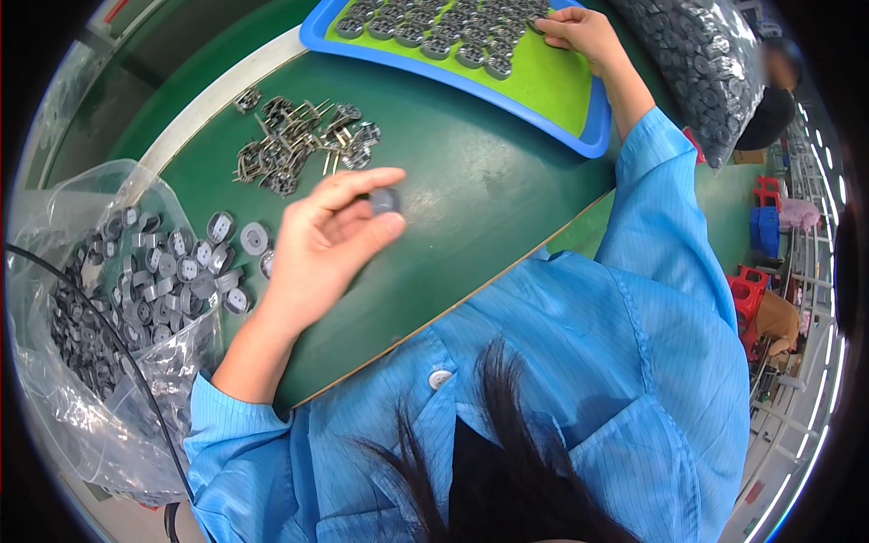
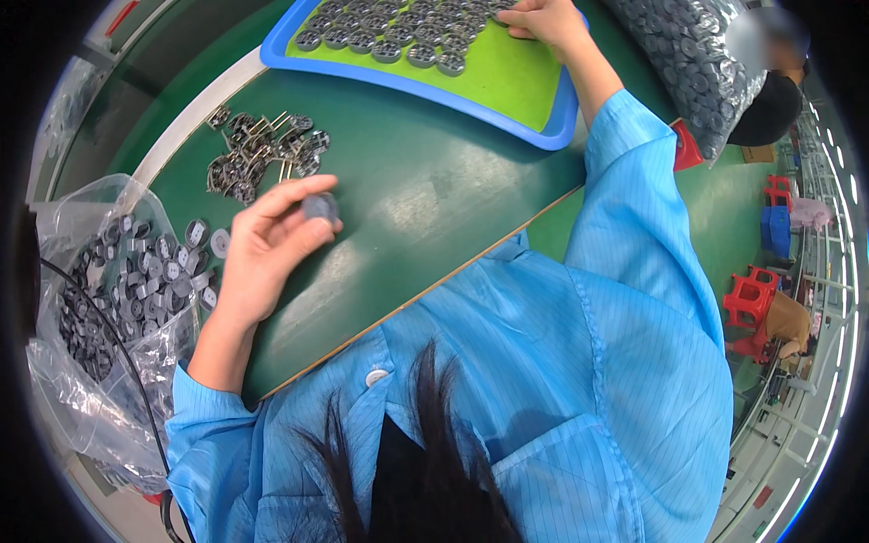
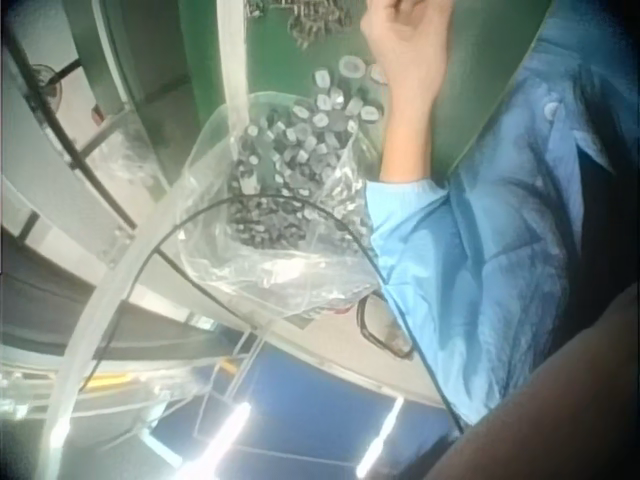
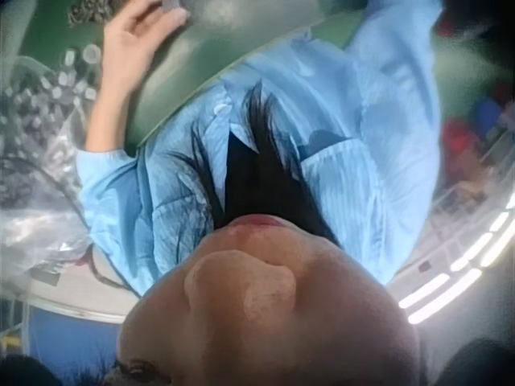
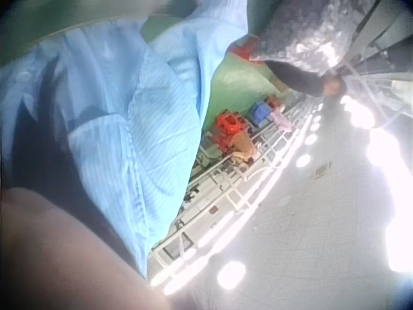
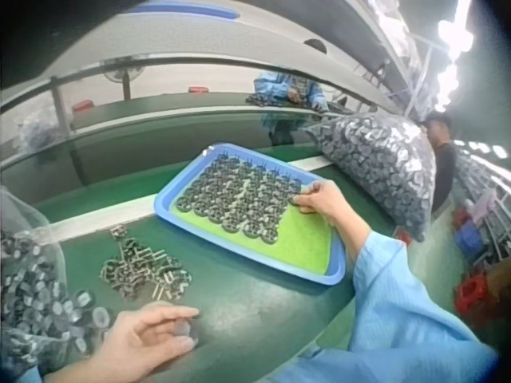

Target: The person assembles small metal pins into grey plastic housings by hand at a factory workbench.

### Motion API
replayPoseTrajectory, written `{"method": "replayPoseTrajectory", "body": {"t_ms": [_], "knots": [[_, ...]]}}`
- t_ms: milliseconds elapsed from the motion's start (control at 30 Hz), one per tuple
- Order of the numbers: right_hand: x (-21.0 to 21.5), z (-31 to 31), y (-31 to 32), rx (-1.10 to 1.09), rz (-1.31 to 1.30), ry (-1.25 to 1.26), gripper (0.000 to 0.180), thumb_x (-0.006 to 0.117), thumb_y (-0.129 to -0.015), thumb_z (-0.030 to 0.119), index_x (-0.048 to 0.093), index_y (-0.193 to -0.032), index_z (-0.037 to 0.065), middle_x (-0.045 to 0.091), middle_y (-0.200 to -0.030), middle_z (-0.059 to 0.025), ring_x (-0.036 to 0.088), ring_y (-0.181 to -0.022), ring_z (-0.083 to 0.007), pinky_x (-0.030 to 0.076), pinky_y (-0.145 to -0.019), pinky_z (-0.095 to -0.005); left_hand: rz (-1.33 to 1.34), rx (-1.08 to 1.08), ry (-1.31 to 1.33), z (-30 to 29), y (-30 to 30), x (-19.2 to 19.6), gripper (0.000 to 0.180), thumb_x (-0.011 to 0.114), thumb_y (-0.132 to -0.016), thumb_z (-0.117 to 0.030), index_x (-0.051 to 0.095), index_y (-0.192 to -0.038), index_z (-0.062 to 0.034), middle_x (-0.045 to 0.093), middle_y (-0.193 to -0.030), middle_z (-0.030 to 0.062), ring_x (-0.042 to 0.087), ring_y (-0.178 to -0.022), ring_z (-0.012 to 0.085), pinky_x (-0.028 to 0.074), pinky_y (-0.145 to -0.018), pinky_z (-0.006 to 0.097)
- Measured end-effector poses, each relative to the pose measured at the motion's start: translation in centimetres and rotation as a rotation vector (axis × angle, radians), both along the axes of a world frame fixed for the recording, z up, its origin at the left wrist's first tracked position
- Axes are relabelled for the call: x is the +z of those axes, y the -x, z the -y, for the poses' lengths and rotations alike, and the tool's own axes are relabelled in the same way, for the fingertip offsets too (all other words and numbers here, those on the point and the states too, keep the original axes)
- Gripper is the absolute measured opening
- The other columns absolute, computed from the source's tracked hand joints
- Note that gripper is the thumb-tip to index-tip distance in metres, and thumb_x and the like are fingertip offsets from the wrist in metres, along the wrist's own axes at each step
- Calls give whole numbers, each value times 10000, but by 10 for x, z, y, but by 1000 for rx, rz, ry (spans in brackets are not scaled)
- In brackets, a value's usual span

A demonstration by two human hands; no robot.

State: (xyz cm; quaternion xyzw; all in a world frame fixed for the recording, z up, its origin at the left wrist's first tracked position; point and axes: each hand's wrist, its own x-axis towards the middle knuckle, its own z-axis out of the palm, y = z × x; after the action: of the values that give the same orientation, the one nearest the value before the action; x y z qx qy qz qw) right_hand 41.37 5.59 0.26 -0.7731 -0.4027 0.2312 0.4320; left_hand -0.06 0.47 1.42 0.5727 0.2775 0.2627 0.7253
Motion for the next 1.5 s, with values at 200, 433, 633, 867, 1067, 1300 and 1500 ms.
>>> {"method": "replayPoseTrajectory", "body": {"t_ms": [200,433,633,867,1067,1300,1500], "knots": [[33,15,46,-15,362,-127,138,700,-783,98,625,-800,-17,624,-645,-58,592,-559,-104,457,-495,-239,-22,-173,180,3,-4,-5,243,570,-906,-30,522,-1139,23,592,-981,59,603,-853,101,511,-739,240],[44,34,182,444,530,-300,153,701,-793,157,647,-852,27,633,-703,-40,588,-647,-91,492,-636,-251,28,-77,9,9,-1,-7,272,644,-832,38,525,-1074,6,562,-940,10,564,-827,41,481,-689,178],[34,46,113,238,510,-222,172,704,-797,187,663,-848,27,647,-718,-32,606,-668,-91,499,-650,-240,-24,-61,-9,9,-1,-5,286,639,-822,62,528,-1078,2,550,-978,22,559,-846,39,487,-701,177],[17,24,17,-59,525,191,326,714,-779,338,690,-847,20,655,-654,-37,648,-653,-147,512,-643,-258,-26,-59,19,5,-4,-5,290,644,-823,57,531,-1083,-2,551,-1034,30,560,-896,49,494,-775,186],[15,12,7,44,738,173,202,692,-771,190,668,-833,-1,655,-693,-83,641,-669,-143,505,-623,-275,-32,-62,52,4,-4,-4,301,644,-818,68,530,-1088,-2,562,-1053,45,563,-919,61,492,-797,198],[41,15,19,158,482,201,195,735,-749,188,680,-723,3,642,-604,-69,628,-557,-111,509,-564,-270,-15,-83,101,1,-1,-4,301,631,-820,82,529,-1094,11,565,-1060,53,564,-916,67,493,-791,201],[29,8,19,101,387,169,167,749,-751,122,663,-715,-16,640,-598,-66,612,-504,-114,495,-492,-252,-7,-66,114,3,-1,-2,297,623,-821,88,534,-1095,19,562,-1057,53,562,-913,69,493,-785,201]]}}
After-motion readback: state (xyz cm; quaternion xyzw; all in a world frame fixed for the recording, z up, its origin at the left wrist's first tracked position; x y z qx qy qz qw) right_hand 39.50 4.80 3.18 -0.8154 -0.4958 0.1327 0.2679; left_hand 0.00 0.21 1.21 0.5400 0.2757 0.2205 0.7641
